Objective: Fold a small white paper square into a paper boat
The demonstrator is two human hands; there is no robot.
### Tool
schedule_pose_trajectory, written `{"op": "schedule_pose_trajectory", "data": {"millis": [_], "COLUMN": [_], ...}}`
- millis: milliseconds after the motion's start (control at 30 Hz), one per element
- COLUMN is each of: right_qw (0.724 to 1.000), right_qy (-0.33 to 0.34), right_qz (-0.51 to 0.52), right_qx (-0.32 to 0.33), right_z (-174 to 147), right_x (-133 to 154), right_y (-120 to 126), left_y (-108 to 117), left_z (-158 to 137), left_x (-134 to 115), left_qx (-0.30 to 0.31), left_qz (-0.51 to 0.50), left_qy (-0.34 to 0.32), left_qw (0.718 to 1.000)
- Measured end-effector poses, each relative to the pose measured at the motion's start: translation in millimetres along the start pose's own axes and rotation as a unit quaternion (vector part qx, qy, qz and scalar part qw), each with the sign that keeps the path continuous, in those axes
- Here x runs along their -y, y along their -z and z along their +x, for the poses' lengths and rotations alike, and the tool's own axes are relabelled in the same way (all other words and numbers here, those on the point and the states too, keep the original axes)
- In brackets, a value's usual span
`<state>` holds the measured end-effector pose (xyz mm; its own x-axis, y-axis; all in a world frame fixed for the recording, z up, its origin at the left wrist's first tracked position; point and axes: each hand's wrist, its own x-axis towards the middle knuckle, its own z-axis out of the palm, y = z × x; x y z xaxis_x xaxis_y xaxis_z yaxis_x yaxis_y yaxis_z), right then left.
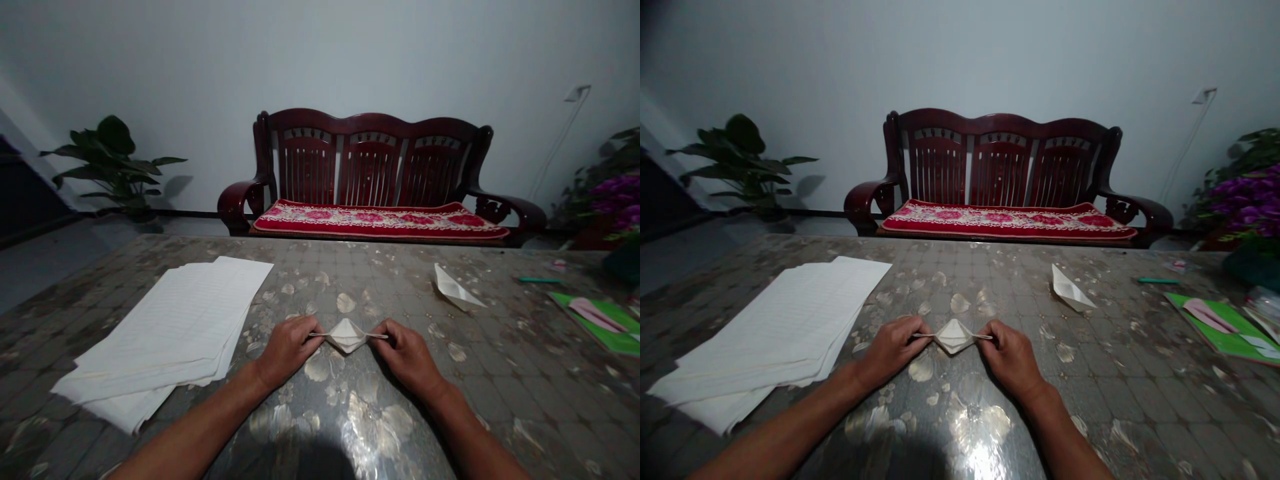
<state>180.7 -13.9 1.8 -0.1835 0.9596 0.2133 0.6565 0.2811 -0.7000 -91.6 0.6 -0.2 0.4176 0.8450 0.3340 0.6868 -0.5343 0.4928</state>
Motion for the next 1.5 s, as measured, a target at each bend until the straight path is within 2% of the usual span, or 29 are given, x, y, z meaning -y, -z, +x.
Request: {"op": "schedule_pose_trajectory", "data": {"millis": [67,167,300,433,633,933,1133,1267,1367,1500], "right_qw": [1.0,0.995,0.977,0.96,0.961,0.964,0.966,0.96,0.951,0.943], "right_qy": [0.021,0.092,0.201,0.259,0.258,0.24,0.217,0.223,0.245,0.256], "right_qz": [-0.016,-0.039,-0.062,-0.107,-0.1,-0.105,-0.131,-0.157,-0.177,-0.2], "right_qx": [0.005,-0.003,-0.024,-0.003,-0.007,0.042,0.057,0.066,0.064,0.074], "right_z": [-1.1,-2.4,-2.9,-2.6,0.1,1.2,3.1,3.1,2.9,2.8], "right_x": [3.3,10.3,20.7,24.6,16.6,12.5,18.9,22.3,23.2,25.9], "right_y": [0.2,1.6,3.6,3.6,9.0,15.8,13.6,10.1,8.8,10.1], "left_y": [-1.4,-3.5,-5.3,-2.9,4.3,5.0,2.0,1.2,4.2,11.4], "left_z": [-0.5,-0.2,0.9,1.4,1.4,-0.4,3.5,2.3,0.6,2.4], "left_x": [-0.4,-0.9,-1.9,-4.0,-6.5,-6.7,-10.2,-9.1,-7.7,-11.3], "left_qx": [-0.004,-0.009,-0.013,-0.002,0.012,0.021,0.016,0.005,-0.029,-0.038], "left_qz": [0.005,0.015,0.019,0.002,-0.062,-0.086,-0.035,-0.006,0.022,0.058], "left_qy": [-0.011,-0.025,-0.038,-0.021,0.062,0.091,0.087,0.037,-0.072,-0.221], "left_qw": [1.0,1.0,0.999,1.0,0.996,0.992,0.996,0.999,0.997,0.973]}}
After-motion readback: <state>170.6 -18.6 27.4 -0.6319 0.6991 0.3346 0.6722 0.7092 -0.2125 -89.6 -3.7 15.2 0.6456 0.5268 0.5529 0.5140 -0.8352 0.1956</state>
